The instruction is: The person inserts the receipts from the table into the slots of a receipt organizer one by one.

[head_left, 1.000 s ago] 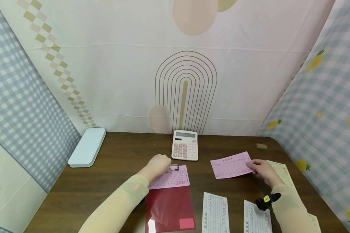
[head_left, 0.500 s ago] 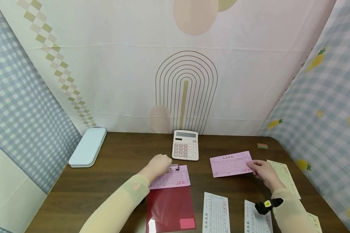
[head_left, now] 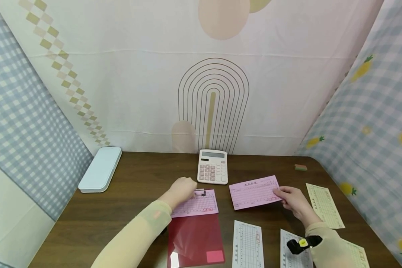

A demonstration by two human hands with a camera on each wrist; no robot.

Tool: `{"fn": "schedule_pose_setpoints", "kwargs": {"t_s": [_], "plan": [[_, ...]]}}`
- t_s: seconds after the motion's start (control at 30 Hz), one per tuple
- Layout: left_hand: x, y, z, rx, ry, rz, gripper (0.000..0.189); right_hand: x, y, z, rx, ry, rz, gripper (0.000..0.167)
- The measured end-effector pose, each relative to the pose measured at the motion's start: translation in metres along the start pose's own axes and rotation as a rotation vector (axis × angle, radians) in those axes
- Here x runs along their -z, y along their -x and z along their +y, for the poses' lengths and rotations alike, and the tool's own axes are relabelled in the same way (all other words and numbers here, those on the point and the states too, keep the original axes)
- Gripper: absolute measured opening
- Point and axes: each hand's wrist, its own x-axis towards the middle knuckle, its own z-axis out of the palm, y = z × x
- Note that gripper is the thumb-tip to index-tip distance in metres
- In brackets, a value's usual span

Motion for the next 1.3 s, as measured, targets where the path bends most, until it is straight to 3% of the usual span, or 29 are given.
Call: {"fn": "schedule_pose_setpoints", "kwargs": {"t_s": [0.57,0.8,1.1,1.3], "plan": [[0.001,0.0,0.001,0.004,0.003,-0.021,0.013,-0.04,0.021,0.004,-0.024,-0.12,-0.112,0.025],[0.002,0.001,0.001,0.01,-0.001,-0.033,0.013,-0.052,0.026,0.007,-0.029,-0.158,-0.166,0.026],[0.004,0.0,0.001,0.007,-0.007,-0.025,0.011,-0.063,0.034,0.0,0.016,-0.186,-0.264,0.034],[0.003,-0.001,0.001,0.002,-0.015,-0.022,0.011,-0.072,0.041,-0.012,0.07,-0.229,-0.327,0.027]]}}
